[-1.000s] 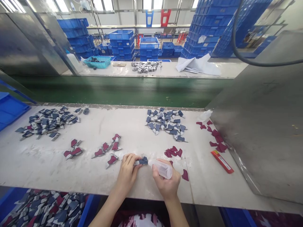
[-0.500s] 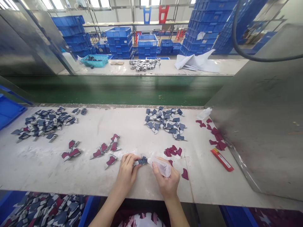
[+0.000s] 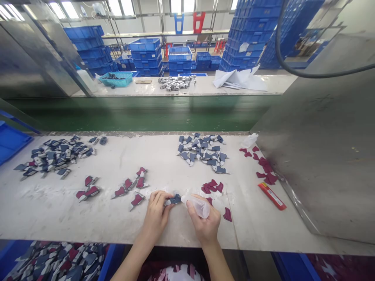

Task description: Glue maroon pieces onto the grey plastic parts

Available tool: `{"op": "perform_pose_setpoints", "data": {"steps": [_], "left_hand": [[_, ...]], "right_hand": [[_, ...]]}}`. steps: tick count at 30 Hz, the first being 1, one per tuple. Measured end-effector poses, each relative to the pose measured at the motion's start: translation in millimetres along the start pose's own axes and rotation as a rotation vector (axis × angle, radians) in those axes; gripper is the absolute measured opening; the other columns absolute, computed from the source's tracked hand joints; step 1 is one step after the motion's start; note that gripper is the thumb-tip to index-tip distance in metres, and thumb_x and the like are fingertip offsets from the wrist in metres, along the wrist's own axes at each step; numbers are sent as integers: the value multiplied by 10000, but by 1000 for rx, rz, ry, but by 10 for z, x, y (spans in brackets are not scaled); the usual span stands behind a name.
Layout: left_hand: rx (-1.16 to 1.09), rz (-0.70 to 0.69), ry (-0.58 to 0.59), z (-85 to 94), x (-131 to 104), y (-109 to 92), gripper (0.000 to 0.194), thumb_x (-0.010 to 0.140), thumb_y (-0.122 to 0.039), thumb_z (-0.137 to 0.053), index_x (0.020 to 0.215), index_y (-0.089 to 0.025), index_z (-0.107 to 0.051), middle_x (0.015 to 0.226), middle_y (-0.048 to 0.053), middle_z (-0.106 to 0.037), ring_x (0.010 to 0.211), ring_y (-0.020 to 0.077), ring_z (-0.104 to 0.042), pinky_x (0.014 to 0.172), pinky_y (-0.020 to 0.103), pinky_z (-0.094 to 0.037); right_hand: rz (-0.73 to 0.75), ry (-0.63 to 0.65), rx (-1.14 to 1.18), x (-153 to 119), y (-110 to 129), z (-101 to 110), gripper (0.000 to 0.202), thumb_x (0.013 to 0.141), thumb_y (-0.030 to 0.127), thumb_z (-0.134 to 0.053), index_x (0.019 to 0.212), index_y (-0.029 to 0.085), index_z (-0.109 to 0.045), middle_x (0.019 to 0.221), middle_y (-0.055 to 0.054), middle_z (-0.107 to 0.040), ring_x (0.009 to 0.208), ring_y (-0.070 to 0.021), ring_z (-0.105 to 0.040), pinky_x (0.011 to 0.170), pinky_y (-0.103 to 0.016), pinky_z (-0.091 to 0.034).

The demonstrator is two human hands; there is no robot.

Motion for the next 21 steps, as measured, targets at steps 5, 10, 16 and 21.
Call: {"op": "perform_pose_setpoints", "data": {"steps": [5,10,16,21], "left_hand": [[-12,-2,18,-4,-1,7,167,899,-61,-554,1000,-189,-592,969,71,-682,981,270,-552,871,446,-502],[-17,4,13,13,4,6,161,912,-82,-528,991,-205,-594,961,68,-682,972,270,-572,870,452,-506],[-8,3,-1,16,2,9,157,903,-84,-537,986,-203,-597,959,67,-688,968,268,-579,857,447,-512],[-18,0,-7,10,-6,21,166,905,-81,-535,994,-208,-593,962,66,-685,971,268,-576,854,442,-513]], "right_hand": [[13,-35,-22,1,8,18,248,812,387,-717,854,145,-752,771,-89,-773,667,-259,-742,576,-322,-615],[22,-46,-25,4,36,28,239,817,384,-712,841,148,-748,767,-88,-772,666,-257,-742,574,-319,-609],[43,-97,-29,-48,38,84,221,814,378,-716,799,159,-747,734,-75,-762,635,-254,-732,558,-320,-599],[23,-134,-11,-100,10,125,221,818,362,-716,781,146,-742,735,-91,-758,643,-270,-729,578,-353,-605]]}}
Point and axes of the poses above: each hand's wrist, its own x-axis towards the middle knuckle, its own z-axis out of the back of the hand, y = z × x, the point moved 6 cm from there along x, towards the middle knuckle
